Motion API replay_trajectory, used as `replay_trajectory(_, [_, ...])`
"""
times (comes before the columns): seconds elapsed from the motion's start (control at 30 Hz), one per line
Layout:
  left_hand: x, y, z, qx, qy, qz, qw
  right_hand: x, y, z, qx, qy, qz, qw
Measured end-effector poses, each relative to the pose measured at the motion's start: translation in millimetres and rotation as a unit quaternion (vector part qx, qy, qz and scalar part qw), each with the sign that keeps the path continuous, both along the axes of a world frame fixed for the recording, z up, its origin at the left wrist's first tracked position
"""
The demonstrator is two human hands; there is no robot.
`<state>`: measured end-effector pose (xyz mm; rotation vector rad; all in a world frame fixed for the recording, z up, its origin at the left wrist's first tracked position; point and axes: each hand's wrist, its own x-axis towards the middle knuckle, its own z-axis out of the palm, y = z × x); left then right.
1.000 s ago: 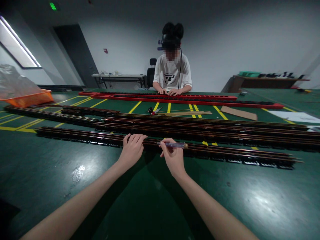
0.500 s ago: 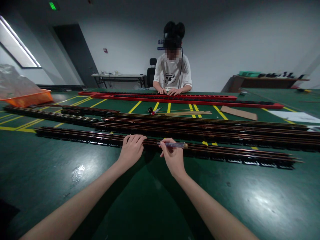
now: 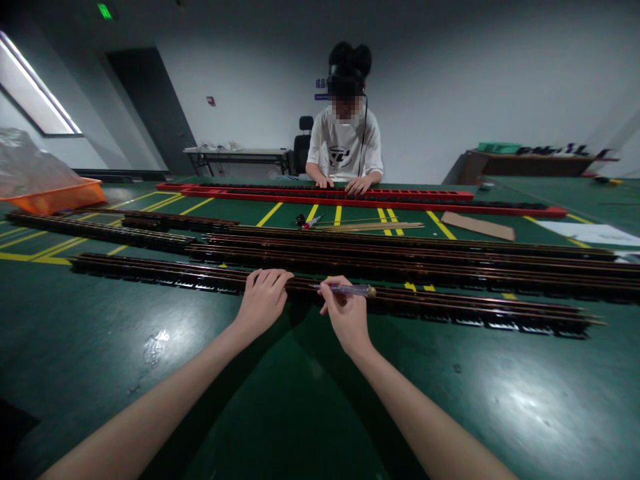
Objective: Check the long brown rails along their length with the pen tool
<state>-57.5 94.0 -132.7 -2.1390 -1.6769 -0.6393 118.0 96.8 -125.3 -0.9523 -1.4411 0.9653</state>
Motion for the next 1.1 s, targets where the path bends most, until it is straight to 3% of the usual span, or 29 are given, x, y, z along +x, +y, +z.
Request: replay_trajectory(1.1, [-0.9, 0.4, -1.8, 0.003, 0.002, -0.001, 1.000, -0.2, 0.5, -1.4, 0.009, 0.001, -0.004, 1.000])
